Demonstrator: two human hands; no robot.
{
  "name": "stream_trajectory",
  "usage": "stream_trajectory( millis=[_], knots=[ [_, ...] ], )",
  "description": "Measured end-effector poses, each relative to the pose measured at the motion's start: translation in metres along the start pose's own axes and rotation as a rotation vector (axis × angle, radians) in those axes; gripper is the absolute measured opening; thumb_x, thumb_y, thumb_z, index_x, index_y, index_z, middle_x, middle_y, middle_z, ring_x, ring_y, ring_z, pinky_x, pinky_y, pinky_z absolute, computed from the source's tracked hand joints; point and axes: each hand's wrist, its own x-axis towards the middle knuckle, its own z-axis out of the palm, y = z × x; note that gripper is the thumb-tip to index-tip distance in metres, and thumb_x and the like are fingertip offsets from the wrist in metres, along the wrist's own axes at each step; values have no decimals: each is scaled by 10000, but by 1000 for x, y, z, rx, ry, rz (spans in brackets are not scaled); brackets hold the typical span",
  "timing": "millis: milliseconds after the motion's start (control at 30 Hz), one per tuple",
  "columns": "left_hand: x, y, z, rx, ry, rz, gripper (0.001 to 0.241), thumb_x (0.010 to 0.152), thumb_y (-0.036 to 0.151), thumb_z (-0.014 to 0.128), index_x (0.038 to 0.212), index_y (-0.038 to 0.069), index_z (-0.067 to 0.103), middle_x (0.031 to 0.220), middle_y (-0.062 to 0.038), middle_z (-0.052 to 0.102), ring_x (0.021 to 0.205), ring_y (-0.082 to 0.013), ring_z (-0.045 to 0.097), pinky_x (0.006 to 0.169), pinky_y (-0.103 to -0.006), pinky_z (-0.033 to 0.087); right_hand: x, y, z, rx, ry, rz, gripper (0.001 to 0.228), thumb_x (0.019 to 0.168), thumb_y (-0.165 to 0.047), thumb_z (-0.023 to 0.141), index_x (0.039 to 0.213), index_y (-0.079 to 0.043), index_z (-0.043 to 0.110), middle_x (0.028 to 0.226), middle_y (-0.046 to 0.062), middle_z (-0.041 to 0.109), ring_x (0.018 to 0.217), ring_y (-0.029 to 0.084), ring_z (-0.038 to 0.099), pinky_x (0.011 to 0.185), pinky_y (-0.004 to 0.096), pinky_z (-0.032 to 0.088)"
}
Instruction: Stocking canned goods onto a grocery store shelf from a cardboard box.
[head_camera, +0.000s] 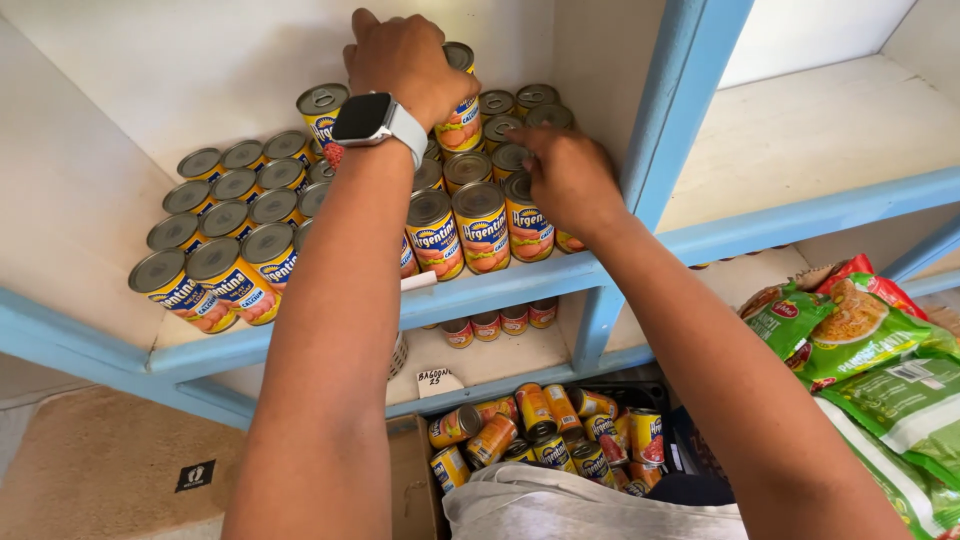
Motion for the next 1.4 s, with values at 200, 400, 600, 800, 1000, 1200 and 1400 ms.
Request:
stream_trajectory(
  millis=[200, 400, 600, 800, 1000, 1200, 1400],
  knots=[
    [0, 4, -7, -32, -52, 6, 482, 653, 491, 861, 926, 98, 802, 969, -134, 742, 1146, -433, 497, 974, -632, 431, -3, 0, 3, -54, 46, -59, 463, 851, 29, 602, 1266, -124, 740, 1022, 264, 713, 1133, 403, 662, 933, 499, 532],
    [2, 2, -3, 5, -76, -23, 522, 681, 527, 863, 977, 103, 796, 1045, -134, 726, 1209, -456, 476, 1011, -757, 328, -3, -7, -2, -32, 19, -19, 494, 830, 54, 586, 1267, -120, 738, 987, 242, 725, 1125, 397, 672, 948, 495, 539],
    [-4, -2, -6, -7, -9, -8, 624, 667, 530, 867, 1154, 160, 741, 1259, -122, 664, 1217, -455, 452, 1002, -776, 285, -13, -9, -5, 95, 132, -145, 469, 860, 94, 594, 1277, -77, 722, 1149, 275, 690, 1251, 407, 622, 997, 481, 521],
    [-15, -23, -28, -76, 50, 21, 521, 723, 455, 853, 1161, 189, 758, 1247, -85, 664, 1242, -459, 438, 1041, -743, 282, -27, -34, -14, 110, 68, -144, 432, 857, 72, 643, 1254, -84, 713, 1200, 222, 714, 1283, 385, 614, 1026, 475, 514],
    [-14, -42, -36, -151, -74, -2, 602, 728, 491, 833, 1256, 228, 712, 1282, -51, 684, 1318, -398, 458, 1096, -676, 360, -70, -84, -19, 325, 134, -109, 437, 900, 47, 643, 1319, -70, 679, 1308, 202, 677, 1358, 377, 575, 1078, 448, 496],
    [-3, -7, -9, -68, -162, 102, 723, 694, 549, 862, 1305, 224, 652, 1262, -103, 652, 1272, -419, 487, 1052, -788, 226, -184, -132, 12, 515, 0, -174, 414, 853, 20, 671, 1253, -84, 705, 1342, 81, 698, 1379, 355, 573, 1157, 514, 436],
    [24, 10, -8, 43, -319, 73, 676, 620, 403, 897, 1240, 195, 727, 1159, -90, 739, 1104, -355, 680, 1065, -640, 429, -201, -107, 46, 313, -125, -348, 358, 846, -67, 717, 1198, -128, 734, 1289, 41, 715, 1302, 282, 610, 1097, 514, 448]
  ],
)
